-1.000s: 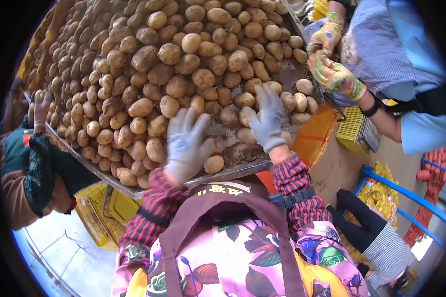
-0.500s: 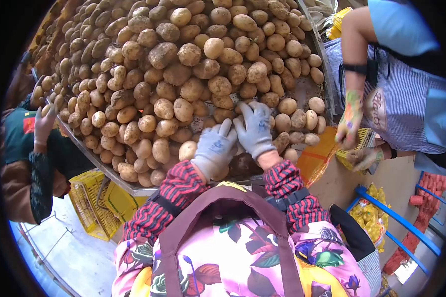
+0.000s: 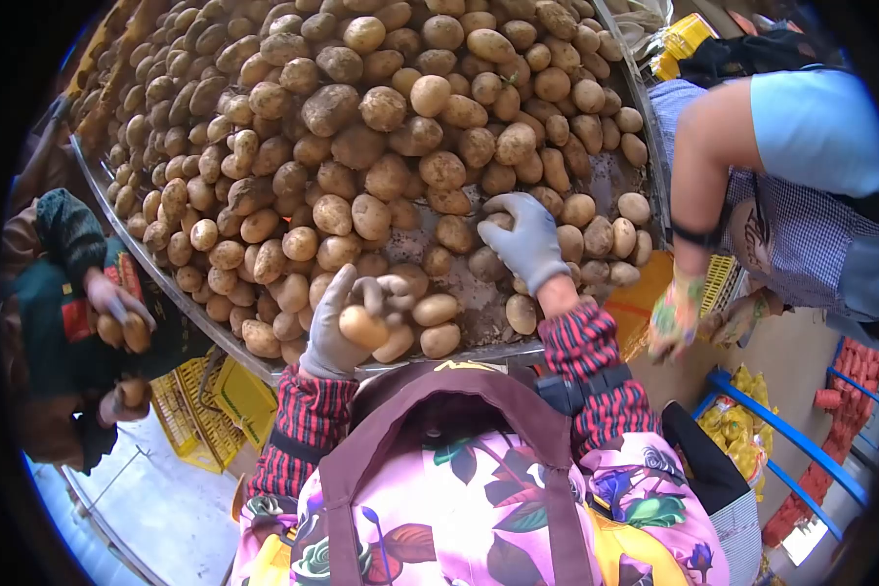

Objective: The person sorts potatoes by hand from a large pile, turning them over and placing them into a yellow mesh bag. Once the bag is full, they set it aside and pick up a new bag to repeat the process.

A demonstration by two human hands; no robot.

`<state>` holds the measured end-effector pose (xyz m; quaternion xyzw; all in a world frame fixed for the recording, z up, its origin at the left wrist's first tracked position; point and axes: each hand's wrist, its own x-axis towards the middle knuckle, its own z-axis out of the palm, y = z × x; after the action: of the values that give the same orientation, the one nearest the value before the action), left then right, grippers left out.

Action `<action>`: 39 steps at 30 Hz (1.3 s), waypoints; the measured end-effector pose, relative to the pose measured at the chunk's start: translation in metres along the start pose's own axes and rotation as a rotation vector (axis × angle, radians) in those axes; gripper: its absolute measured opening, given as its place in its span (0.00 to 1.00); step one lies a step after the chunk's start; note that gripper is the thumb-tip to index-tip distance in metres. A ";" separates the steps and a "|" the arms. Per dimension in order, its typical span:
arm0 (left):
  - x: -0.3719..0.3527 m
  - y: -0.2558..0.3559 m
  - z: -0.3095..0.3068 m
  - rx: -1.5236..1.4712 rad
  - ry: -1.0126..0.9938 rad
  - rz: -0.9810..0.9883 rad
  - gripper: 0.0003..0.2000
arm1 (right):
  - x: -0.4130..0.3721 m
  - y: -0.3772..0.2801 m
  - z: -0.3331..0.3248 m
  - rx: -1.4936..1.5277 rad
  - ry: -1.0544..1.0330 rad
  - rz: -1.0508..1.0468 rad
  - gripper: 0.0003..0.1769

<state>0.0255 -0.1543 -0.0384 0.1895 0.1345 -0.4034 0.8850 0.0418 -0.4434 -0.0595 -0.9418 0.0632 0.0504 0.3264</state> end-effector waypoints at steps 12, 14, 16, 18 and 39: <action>-0.053 -0.045 -0.023 -0.519 -0.044 -0.095 0.41 | -0.027 -0.053 0.030 -0.177 -0.082 -0.397 0.21; -0.052 -0.048 -0.005 -0.473 0.178 0.002 0.45 | -0.044 -0.066 0.021 0.330 -0.045 -0.342 0.31; -0.047 -0.052 0.010 -0.384 0.234 0.038 0.46 | -0.067 -0.077 0.029 0.471 -0.135 -0.381 0.37; -0.050 -0.050 -0.001 -0.527 0.093 0.028 0.44 | -0.073 -0.072 0.050 0.491 -0.077 -0.388 0.37; -0.125 -0.011 -0.025 -0.369 -0.023 0.378 0.34 | -0.065 -0.033 0.016 -0.215 0.147 -0.398 0.38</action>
<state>-0.0650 -0.0668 -0.0144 0.0421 0.1579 -0.2016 0.9657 -0.0183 -0.4025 -0.0431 -0.9661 -0.1060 -0.0773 0.2222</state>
